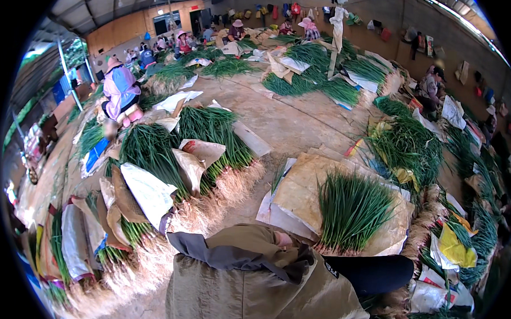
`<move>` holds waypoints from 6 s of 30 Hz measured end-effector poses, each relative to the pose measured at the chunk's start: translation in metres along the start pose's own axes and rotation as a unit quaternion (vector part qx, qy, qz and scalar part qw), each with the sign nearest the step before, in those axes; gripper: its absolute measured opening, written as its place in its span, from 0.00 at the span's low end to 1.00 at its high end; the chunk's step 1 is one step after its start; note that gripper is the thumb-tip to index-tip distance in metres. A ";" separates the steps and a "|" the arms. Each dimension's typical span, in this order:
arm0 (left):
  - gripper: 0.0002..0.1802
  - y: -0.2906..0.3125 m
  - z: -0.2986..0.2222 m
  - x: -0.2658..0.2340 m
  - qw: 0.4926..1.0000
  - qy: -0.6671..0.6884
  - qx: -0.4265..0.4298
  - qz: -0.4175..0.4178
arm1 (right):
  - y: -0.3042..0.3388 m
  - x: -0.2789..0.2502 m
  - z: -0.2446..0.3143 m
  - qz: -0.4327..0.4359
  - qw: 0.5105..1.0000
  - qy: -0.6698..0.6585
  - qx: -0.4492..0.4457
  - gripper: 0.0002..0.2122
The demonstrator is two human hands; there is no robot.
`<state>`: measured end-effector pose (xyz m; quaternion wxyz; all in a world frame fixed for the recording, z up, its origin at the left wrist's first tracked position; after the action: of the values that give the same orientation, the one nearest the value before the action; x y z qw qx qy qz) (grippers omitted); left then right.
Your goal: The person peels the outer layers of scallions by hand while sitting on the floor, gathering them into a bundle.
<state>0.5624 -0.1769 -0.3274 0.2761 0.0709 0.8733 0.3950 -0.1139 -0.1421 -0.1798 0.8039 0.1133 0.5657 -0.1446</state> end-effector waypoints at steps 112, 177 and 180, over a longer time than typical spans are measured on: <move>0.20 0.267 -0.265 0.464 0.573 -0.360 0.500 0.541 | 0.296 -0.013 -0.116 -0.229 0.697 -0.148 0.663 0.11; 0.20 0.232 -0.261 0.474 0.694 0.080 -0.020 0.715 | 0.268 -0.029 -0.055 -0.362 0.555 -0.591 0.461 0.09; 0.16 0.245 -0.257 0.461 0.672 -0.054 -0.063 0.736 | 0.262 0.016 -0.012 -0.352 0.403 -0.732 0.423 0.11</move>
<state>0.0143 -0.0203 -0.2074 -0.0539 0.6947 0.4946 0.5194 -0.0251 0.1046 -0.1936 0.6387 0.0808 -0.3817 -0.6632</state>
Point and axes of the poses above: each hand's wrist, its own y-axis away from the middle knuckle, its own x-axis out of the palm, z = x × y, the point moved 3 cm from there along -y, towards the middle knuckle, and after that the axes turned 5 degrees about -z, right-handed, at the moved point
